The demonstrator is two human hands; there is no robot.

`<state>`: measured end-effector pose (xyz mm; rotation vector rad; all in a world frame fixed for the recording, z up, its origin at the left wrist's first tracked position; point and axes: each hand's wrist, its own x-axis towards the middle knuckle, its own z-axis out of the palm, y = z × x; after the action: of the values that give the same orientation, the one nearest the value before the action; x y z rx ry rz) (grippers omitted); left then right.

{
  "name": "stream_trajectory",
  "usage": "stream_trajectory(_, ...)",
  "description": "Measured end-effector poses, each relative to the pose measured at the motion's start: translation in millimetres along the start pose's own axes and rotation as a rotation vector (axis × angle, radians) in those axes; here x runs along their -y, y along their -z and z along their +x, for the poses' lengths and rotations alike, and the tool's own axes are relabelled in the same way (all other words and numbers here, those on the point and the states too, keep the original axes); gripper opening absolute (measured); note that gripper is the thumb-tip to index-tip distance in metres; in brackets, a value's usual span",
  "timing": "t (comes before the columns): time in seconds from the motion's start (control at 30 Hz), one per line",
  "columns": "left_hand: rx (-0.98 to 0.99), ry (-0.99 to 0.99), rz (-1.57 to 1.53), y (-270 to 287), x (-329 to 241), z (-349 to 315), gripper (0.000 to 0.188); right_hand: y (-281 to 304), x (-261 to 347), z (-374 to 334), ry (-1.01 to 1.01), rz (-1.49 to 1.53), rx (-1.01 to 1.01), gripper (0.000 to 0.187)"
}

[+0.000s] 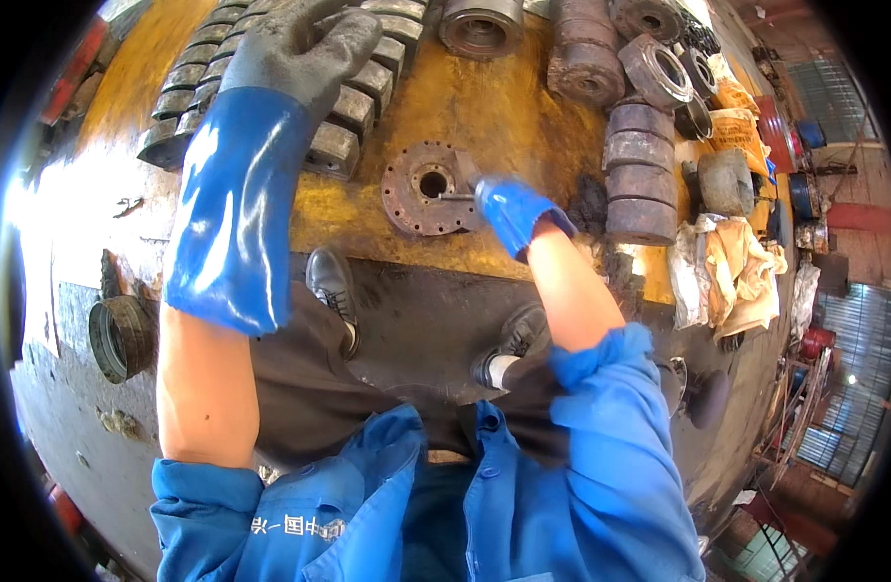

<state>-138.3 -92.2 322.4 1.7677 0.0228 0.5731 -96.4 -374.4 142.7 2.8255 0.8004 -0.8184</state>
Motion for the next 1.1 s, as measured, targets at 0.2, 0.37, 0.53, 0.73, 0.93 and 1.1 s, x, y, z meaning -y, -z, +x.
stream_trajectory(0.2,0.068,0.136,-0.280,-2.2,-22.4,4.1,0.038,-8.9,-3.7,3.0,-0.169,0.039,0.048,0.041)
stream_trajectory(0.37,0.060,0.013,-0.050,-18.0,9.7,12.7,0.040,25.2,4.4,-15.5,-0.048,-0.019,0.055,0.042)
stream_trajectory(0.53,0.032,0.027,0.176,20.4,-44.6,-23.7,0.042,45.7,39.9,-79.0,-0.155,0.211,0.322,0.052)
stream_trajectory(0.73,0.130,0.106,0.070,21.0,-31.8,-7.6,0.045,-15.2,17.7,-106.2,0.055,0.119,0.204,0.058)
stream_trajectory(0.93,0.126,0.077,0.084,19.0,-25.6,-18.8,0.045,7.0,30.4,-119.3,0.047,0.078,0.259,0.065)
stream_trajectory(1.1,0.130,0.065,0.100,16.3,-22.8,-11.8,0.044,9.2,47.0,-114.5,0.009,0.164,0.293,0.066)
